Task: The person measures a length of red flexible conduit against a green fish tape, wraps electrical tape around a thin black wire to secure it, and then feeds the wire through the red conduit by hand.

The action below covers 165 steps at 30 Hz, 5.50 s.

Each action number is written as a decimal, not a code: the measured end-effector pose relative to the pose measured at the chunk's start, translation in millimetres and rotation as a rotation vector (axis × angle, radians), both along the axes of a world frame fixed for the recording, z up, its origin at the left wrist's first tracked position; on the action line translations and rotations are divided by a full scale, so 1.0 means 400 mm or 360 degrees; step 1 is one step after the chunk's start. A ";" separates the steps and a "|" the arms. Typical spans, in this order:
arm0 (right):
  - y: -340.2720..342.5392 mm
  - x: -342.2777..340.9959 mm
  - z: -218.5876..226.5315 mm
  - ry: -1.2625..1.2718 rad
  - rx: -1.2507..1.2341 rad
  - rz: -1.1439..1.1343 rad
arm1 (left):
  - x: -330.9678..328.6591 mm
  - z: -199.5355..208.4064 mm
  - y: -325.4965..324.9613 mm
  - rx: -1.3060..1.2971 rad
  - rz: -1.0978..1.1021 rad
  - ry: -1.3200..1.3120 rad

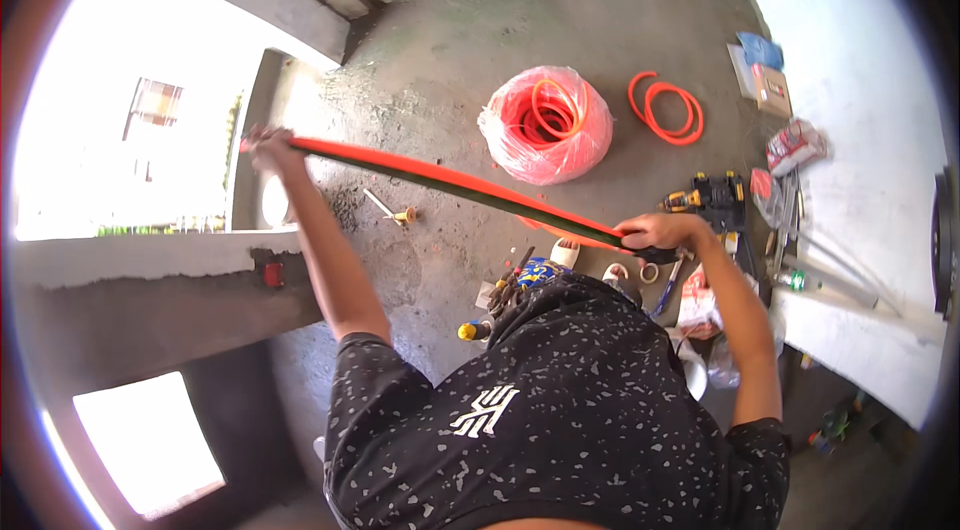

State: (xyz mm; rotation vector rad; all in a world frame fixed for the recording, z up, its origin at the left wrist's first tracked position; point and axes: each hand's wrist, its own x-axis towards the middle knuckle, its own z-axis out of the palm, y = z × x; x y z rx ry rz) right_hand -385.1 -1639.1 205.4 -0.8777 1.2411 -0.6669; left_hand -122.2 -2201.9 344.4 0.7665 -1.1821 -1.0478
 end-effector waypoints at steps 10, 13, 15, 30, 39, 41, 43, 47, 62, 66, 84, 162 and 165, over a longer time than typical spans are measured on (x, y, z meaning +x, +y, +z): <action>0.053 0.003 0.081 0.0791 0.0021 -0.0009 | 0.168 -0.109 -0.295 0.0674 -0.0062 0.0370; 0.057 -0.002 0.017 0.0867 -0.0100 -0.0166 | 0.148 -0.130 -0.291 0.0649 -0.0062 0.0376; 0.013 -0.007 0.066 0.0975 -0.0116 -0.0151 | 0.229 -0.137 -0.321 0.0727 -0.0358 0.0614; -0.270 0.004 0.101 0.0363 0.0114 -0.0463 | -0.266 -0.322 0.802 0.1261 -0.2012 0.0834; -0.343 0.077 0.176 0.0197 0.0052 -0.0315 | -0.316 -0.275 0.711 0.0746 -0.0906 0.0403; -0.289 0.049 0.120 0.0186 0.0009 -0.0157 | -0.292 -0.219 0.600 0.0674 -0.0946 0.0474; -0.214 0.018 0.084 0.0124 0.0082 0.0051 | -0.238 -0.167 0.442 0.0828 -0.0786 0.0592; -0.029 -0.037 0.012 0.0174 0.0117 0.0274 | -0.062 -0.154 0.086 0.0555 -0.0442 0.0507; 0.138 -0.043 0.113 0.0927 0.0227 -0.0141 | -0.034 -0.345 0.052 0.0982 -0.0764 0.0901; 0.133 -0.060 0.091 0.0899 0.0177 -0.0183 | -0.182 -0.292 0.337 0.1102 -0.1192 0.1054; -0.064 -0.104 0.205 0.1581 0.0628 0.0471 | -0.381 -0.035 0.961 -0.0972 -0.2498 -0.1356; 0.248 -0.070 0.229 0.1057 0.0221 -0.0134 | -0.459 -0.059 0.759 -0.0777 -0.3211 -0.2441; 0.210 -0.056 0.262 0.1485 0.0337 -0.0108 | -0.469 -0.100 0.749 -0.0617 -0.3399 -0.2475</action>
